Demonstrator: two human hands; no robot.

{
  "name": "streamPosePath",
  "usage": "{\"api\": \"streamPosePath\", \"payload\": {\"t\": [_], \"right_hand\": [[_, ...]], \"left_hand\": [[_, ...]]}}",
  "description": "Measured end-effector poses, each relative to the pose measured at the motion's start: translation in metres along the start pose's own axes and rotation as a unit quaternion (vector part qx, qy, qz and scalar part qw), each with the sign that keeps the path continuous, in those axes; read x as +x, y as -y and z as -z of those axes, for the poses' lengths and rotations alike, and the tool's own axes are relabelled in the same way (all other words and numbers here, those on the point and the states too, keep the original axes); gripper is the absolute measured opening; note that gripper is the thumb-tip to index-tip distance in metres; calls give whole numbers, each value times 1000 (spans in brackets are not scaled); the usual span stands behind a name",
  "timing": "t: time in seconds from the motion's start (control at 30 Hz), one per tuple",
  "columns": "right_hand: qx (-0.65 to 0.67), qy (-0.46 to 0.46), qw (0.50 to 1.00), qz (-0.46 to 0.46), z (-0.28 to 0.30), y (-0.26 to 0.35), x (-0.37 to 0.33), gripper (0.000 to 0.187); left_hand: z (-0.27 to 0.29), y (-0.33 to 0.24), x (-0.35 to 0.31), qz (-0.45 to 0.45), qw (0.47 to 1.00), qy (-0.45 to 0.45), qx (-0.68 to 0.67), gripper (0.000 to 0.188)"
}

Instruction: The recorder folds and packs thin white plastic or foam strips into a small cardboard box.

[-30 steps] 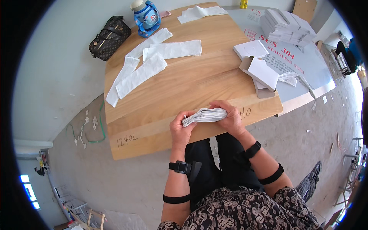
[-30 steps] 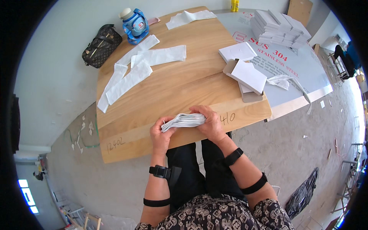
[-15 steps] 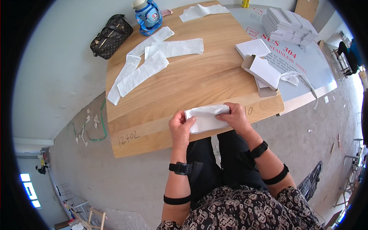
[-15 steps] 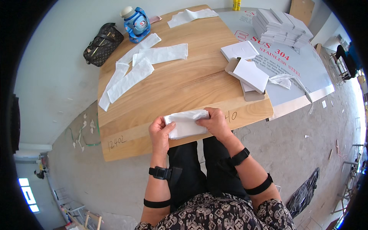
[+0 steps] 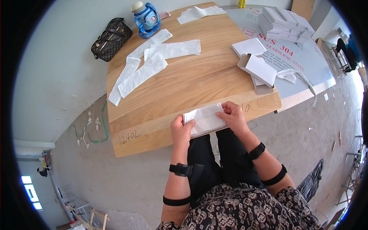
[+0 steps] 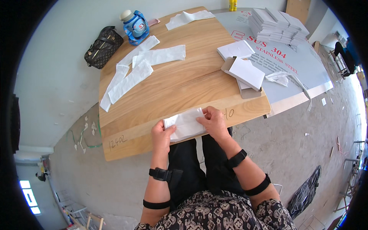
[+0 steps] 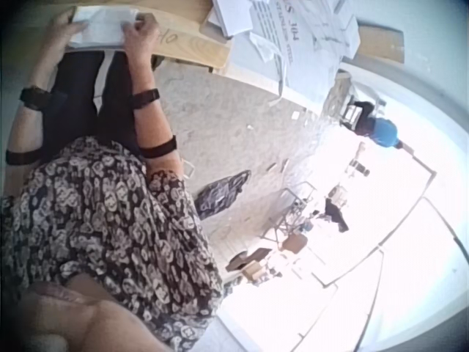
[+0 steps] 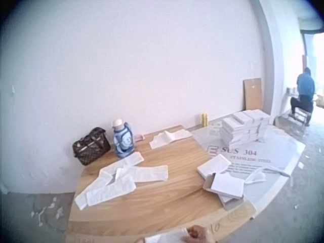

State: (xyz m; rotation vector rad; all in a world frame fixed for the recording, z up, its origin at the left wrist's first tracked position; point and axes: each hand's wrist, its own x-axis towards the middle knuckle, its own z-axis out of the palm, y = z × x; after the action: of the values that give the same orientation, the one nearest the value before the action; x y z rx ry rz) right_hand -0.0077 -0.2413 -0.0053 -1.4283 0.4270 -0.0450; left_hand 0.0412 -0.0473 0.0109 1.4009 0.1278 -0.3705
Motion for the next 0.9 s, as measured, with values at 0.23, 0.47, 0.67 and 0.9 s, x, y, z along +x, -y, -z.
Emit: {"api": "streamPosePath", "payload": {"t": [0.23, 0.47, 0.67, 0.9], "right_hand": [[-312, -92, 929, 176, -6, 15, -17, 29], [-335, -8, 882, 332, -19, 17, -34, 23], [-394, 16, 870, 297, -18, 2, -32, 16], [-389, 6, 870, 301, -21, -1, -33, 18]], "left_hand": [[1, 4, 5, -108, 929, -73, 345, 20], [13, 14, 7, -142, 934, -92, 315, 30], [-8, -14, -8, -236, 828, -136, 491, 33], [-31, -36, 13, -320, 781, 36, 535, 24]]}}
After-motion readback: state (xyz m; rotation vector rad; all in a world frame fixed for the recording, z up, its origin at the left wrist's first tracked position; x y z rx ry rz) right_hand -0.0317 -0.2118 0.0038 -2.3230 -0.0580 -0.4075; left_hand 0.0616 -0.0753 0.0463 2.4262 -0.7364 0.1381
